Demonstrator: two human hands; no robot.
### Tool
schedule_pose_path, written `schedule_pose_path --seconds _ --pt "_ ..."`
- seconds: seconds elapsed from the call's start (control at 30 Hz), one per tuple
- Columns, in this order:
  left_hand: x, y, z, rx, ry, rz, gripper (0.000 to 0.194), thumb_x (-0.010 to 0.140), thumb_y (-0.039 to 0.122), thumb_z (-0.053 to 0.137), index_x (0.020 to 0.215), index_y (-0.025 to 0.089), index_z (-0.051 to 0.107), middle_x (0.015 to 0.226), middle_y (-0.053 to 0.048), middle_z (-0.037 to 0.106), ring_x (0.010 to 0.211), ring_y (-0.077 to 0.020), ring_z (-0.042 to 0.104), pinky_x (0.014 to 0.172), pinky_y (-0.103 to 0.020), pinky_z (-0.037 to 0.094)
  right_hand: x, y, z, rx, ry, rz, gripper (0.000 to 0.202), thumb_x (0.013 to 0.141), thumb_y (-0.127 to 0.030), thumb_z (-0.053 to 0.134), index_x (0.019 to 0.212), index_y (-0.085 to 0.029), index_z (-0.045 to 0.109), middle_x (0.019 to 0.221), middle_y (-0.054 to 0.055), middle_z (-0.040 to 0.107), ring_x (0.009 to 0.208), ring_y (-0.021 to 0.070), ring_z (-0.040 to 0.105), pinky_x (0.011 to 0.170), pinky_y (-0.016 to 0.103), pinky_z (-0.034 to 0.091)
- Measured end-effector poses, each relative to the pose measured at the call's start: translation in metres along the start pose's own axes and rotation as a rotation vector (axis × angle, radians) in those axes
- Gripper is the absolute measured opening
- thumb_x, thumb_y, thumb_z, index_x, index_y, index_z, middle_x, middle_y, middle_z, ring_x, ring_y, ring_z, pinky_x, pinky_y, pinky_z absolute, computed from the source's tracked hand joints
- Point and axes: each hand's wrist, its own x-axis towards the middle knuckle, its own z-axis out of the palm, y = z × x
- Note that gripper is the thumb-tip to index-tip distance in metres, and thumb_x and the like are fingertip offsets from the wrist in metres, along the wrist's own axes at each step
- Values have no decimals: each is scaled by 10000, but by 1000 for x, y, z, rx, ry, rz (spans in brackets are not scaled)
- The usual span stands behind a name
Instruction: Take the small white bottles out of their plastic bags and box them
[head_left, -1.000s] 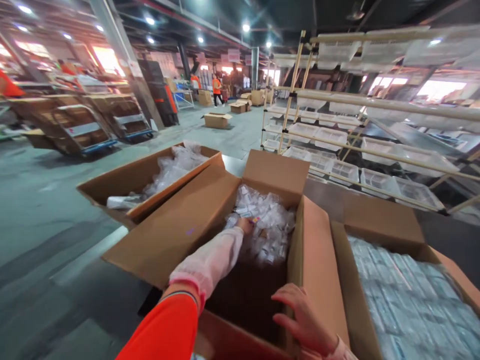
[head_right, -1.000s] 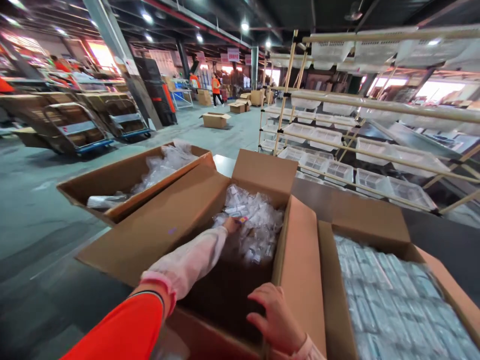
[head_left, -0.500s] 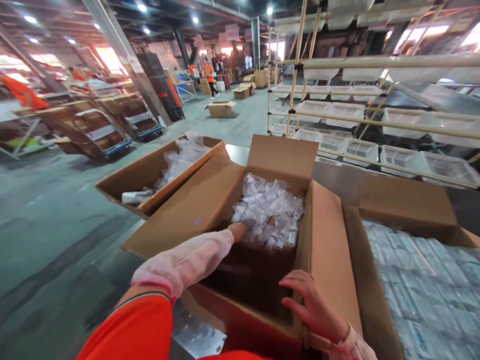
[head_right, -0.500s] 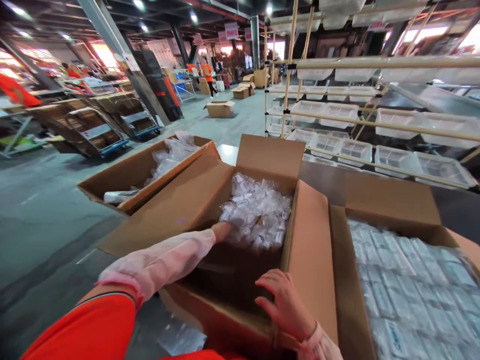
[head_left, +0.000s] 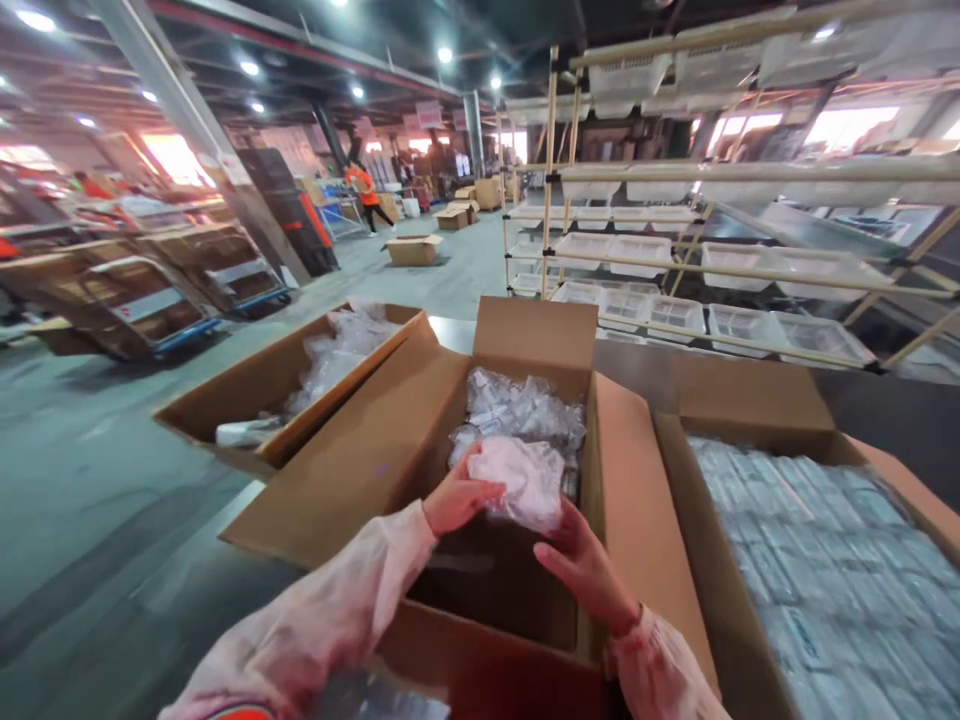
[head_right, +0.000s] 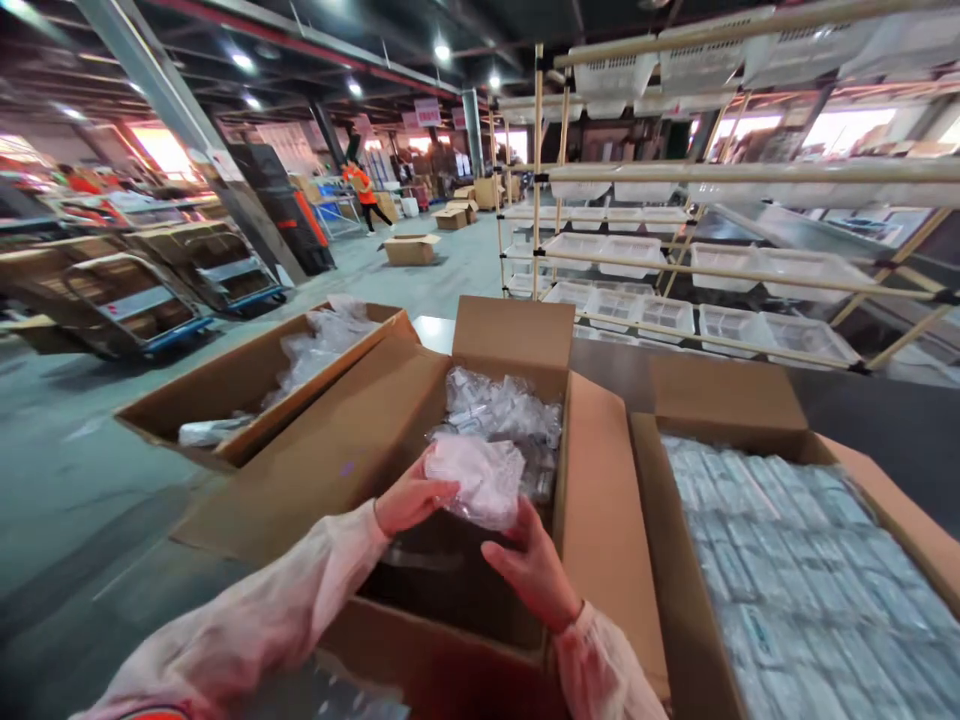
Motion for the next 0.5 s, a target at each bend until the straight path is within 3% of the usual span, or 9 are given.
schedule_pose_path --seconds 0.07,0.1,0.17,0.27,0.37,0.5 --pt "-19 2 26 -248 -10 -37 631 535 226 839 1109 205 578 893 -20 685 789 -176 647 709 -269 498 4 -5 7 263 -51 59 754 639 -496 788 1293 -258 496 1184 94 631 954 250 638 752 397 559" --pt "-27 0 36 -268 -13 -38 602 529 245 848 1078 196 608 874 -25 696 786 -177 653 722 -268 502 5 -8 7 331 -40 76 763 620 -504 802 1277 -254 508 1139 84 646 905 236 645 705 371 567" --pt "-37 -4 49 -302 -4 -33 507 543 276 852 1003 178 663 859 -40 713 805 -186 661 760 -275 505 1 -15 4 354 54 76 745 583 -478 835 1225 -235 545 1009 61 672 802 204 640 625 318 563" --pt "-43 -8 52 -297 -45 -14 406 631 400 806 933 148 705 920 -76 726 887 -223 664 824 -315 500 -9 -22 -9 262 117 22 699 576 -398 858 1183 -227 557 930 37 675 756 176 623 620 282 544" --pt "-46 1 50 -244 -135 8 516 646 527 764 979 135 711 1011 -109 716 960 -252 647 856 -336 484 -20 -27 -20 161 71 -92 734 585 -368 855 1224 -244 516 1061 48 663 878 182 626 762 294 530" --pt "-53 7 61 61 -273 -57 561 556 427 845 1009 133 694 908 -63 717 796 -181 633 750 -272 473 -29 -34 -20 52 27 -152 798 559 -416 854 1235 -245 467 1075 61 651 875 194 629 749 302 522"
